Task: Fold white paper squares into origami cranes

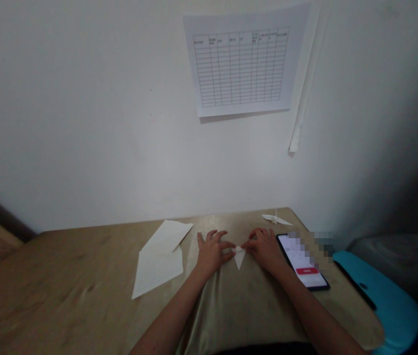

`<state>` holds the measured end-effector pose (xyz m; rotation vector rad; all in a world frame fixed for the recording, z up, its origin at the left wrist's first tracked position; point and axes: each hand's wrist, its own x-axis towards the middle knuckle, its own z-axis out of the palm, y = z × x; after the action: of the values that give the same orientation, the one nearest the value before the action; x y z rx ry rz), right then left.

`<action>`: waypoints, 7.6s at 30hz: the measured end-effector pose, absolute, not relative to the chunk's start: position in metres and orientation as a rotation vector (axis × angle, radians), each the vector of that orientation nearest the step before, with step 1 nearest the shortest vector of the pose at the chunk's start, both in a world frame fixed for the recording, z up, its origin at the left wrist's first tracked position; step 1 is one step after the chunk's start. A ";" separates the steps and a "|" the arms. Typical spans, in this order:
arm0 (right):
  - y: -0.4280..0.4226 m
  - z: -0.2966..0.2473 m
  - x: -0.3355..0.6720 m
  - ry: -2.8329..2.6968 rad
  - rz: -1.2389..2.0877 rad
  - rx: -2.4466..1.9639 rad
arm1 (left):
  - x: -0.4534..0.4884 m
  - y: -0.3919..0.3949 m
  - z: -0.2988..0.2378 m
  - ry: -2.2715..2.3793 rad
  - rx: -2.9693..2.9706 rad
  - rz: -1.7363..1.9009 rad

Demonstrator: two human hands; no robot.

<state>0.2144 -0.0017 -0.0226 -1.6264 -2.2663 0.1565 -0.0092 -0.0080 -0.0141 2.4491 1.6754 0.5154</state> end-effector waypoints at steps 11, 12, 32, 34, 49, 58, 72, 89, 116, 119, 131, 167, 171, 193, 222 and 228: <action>-0.005 -0.017 0.211 -2.240 0.095 -1.664 | -0.009 -0.008 -0.016 1.714 2.431 0.599; -0.005 -0.016 0.211 -2.237 0.096 -1.668 | -0.009 -0.008 -0.016 1.715 2.431 0.608; -0.004 -0.028 0.215 -2.099 0.196 -1.593 | -0.006 -0.013 -0.018 1.741 2.362 0.636; -0.004 -0.028 0.213 -2.092 0.219 -1.554 | -0.005 -0.013 -0.018 1.742 2.369 0.663; -0.006 -0.032 0.208 -2.117 0.217 -1.518 | 0.002 -0.014 -0.020 1.660 2.430 0.694; -0.005 -0.034 0.208 -2.130 0.235 -1.540 | 0.002 -0.014 -0.019 1.708 2.414 0.618; -0.003 -0.032 0.206 -2.248 0.333 -1.424 | 0.001 -0.010 -0.022 1.750 2.309 0.486; -0.005 -0.032 0.207 -2.251 0.420 -1.454 | -0.002 -0.004 -0.022 1.725 2.138 0.757; 0.000 -0.027 0.217 -2.111 0.637 -1.448 | -0.007 -0.003 -0.025 1.757 2.244 0.505; 0.001 -0.031 0.219 -2.155 0.627 -1.386 | -0.007 -0.003 -0.025 1.752 2.241 0.509; 0.000 -0.026 0.223 -2.249 0.640 -1.384 | -0.012 -0.002 -0.020 1.661 2.298 0.487; -0.005 -0.019 0.224 -2.237 0.681 -1.383 | -0.015 -0.001 -0.020 1.387 2.412 0.592; -0.004 -0.019 0.224 -2.226 0.686 -1.378 | -0.015 0.000 -0.021 1.378 2.412 0.610; 0.000 -0.019 0.228 -2.287 0.816 -1.321 | -0.012 -0.001 -0.020 1.379 2.379 0.610; 0.010 -0.043 0.222 -2.195 0.692 -1.120 | -0.011 -0.001 -0.021 1.342 2.417 0.636; 0.011 -0.044 0.222 -2.179 0.712 -1.131 | -0.007 -0.005 -0.018 1.297 2.413 0.614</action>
<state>0.2221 0.0110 -0.0439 -1.1315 -2.1790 0.7122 -0.0073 -0.0047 -0.0183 2.4128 1.2974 0.6143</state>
